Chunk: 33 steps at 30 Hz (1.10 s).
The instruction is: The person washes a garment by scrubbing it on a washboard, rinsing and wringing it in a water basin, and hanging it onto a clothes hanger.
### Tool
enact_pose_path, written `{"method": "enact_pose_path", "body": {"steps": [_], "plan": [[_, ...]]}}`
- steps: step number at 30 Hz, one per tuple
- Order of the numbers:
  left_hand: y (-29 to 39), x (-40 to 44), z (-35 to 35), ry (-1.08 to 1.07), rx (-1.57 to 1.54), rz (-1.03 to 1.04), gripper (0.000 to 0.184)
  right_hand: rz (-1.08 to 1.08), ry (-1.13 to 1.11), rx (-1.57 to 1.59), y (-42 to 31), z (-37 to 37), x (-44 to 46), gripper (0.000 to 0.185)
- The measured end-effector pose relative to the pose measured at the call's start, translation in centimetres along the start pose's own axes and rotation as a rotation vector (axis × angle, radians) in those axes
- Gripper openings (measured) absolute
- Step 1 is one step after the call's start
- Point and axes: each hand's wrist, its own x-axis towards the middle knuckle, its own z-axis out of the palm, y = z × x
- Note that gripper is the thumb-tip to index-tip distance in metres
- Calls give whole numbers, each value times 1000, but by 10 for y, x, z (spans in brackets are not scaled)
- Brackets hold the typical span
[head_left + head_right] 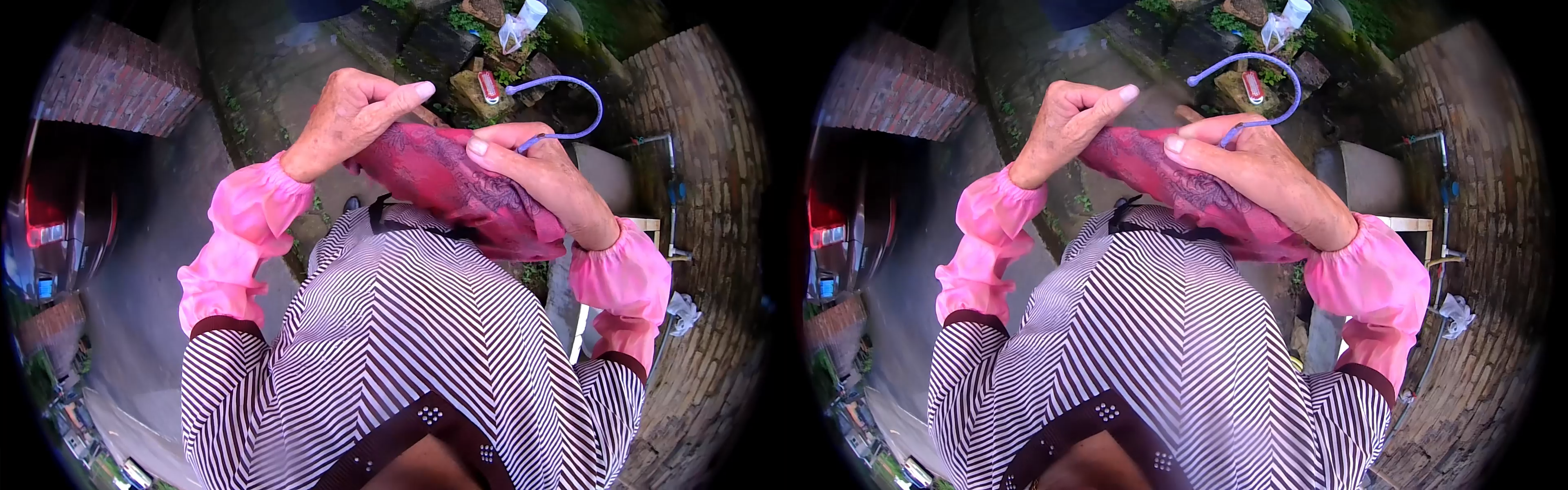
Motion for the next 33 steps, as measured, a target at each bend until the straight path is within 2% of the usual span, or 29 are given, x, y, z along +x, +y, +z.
{"method": "enact_pose_path", "body": {"steps": [2,5,8,9,13,16,17,20,25,28,33], "plan": [[5,1,-2,38,77,48,47,22,67,-108,-1,-2,-3,39],[-5,4,-9,79,119,-2,54,-211,12,-196,18,-13,-6,41],[-1,3,-9,153,207,26,53,-292,100,-404,30,-18,-22,41],[-1,4,-10,153,238,13,54,-419,177,-499,37,-18,-22,35],[2,11,-4,130,285,38,56,-539,352,-647,47,-25,-23,22],[-5,15,0,168,283,29,58,-814,546,-858,39,-29,-27,20],[-24,20,-23,180,291,16,58,-822,598,-873,31,-16,-5,19],[-25,21,-26,201,299,16,58,-787,587,-792,45,-12,-8,19],[-26,24,-33,159,204,-46,56,-885,611,-1170,82,-8,12,30],[-30,26,-35,129,189,-87,58,-812,588,-1243,82,-7,20,34],[-32,26,-32,132,210,-126,60,-691,498,-1139,71,-21,18,24]]}}
